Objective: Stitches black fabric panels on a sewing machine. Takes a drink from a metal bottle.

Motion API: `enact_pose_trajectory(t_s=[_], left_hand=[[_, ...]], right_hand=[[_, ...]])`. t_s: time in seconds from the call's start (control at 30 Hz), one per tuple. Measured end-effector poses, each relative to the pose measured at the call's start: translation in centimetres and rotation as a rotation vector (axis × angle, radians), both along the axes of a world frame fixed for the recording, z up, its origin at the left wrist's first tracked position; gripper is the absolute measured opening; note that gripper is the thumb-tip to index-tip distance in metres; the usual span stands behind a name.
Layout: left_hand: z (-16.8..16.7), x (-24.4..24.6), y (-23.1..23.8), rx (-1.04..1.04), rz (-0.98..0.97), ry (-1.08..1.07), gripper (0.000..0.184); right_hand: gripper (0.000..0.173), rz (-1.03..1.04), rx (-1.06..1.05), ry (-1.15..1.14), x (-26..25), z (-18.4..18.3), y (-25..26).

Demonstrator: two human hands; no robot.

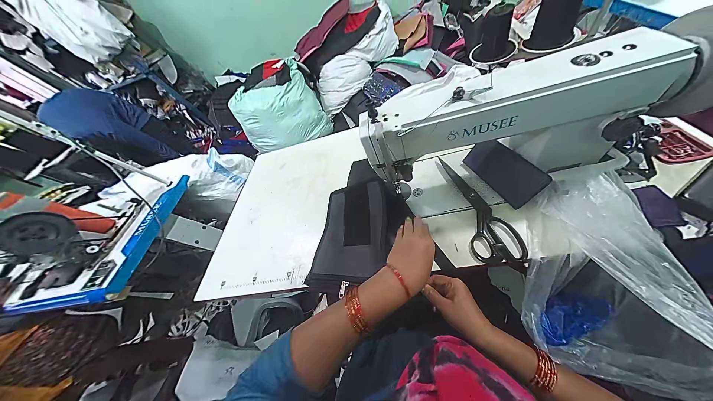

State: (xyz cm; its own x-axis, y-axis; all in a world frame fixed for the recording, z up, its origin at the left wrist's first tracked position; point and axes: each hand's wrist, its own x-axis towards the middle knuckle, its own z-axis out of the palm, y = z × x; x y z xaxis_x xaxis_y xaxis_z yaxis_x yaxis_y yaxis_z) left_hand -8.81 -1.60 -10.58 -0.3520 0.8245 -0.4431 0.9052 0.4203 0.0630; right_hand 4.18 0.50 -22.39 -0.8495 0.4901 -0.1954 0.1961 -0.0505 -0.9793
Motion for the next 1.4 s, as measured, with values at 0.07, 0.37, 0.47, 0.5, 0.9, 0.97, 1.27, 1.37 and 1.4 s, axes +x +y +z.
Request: enact_pose_trajectory(t_s=[0.07, 0.37, 0.47, 0.5, 0.9, 0.97, 1.27, 1.37, 1.4], left_hand=[[-1.4, -0.3, 1.7, -0.036, 0.158, -0.023, 0.076], [-5.4, -6.7, -2.5, 0.053, 0.186, -0.100, 0.060], [-5.6, -6.8, -3.0, 0.094, 0.167, -0.097, 0.060], [-5.6, -6.6, -2.9, 0.087, 0.164, -0.086, 0.060], [-4.9, -6.9, -2.7, 0.048, 0.193, -0.115, 0.060], [-5.0, -6.7, -2.8, 0.073, 0.187, -0.105, 0.059], [-1.7, -5.4, 1.1, -0.087, 0.174, -0.056, 0.071], [-0.9, -4.4, 2.4, -0.125, 0.216, -0.044, 0.057], [-0.9, -4.1, 2.6, -0.122, 0.236, -0.051, 0.053]], right_hand=[[0.017, 0.004, -0.010, -0.001, 0.0, 0.2, 0.0], [0.016, 0.043, -0.058, -0.002, -0.2, 0.0, 0.1], [0.015, 0.038, -0.057, 0.000, -0.4, 0.1, 0.0], [0.015, 0.033, -0.057, 0.001, -0.4, 0.1, 0.0], [0.010, 0.057, -0.164, -0.013, -0.5, 0.1, -0.3], [0.012, 0.066, -0.093, -0.008, -0.5, 0.3, -0.4], [0.012, 0.122, -0.031, 0.012, -0.9, 4.9, 1.6], [0.013, 0.140, -0.030, -0.010, -0.6, 4.3, 1.8], [0.013, 0.153, -0.024, -0.026, -0.5, 4.1, 1.9]])
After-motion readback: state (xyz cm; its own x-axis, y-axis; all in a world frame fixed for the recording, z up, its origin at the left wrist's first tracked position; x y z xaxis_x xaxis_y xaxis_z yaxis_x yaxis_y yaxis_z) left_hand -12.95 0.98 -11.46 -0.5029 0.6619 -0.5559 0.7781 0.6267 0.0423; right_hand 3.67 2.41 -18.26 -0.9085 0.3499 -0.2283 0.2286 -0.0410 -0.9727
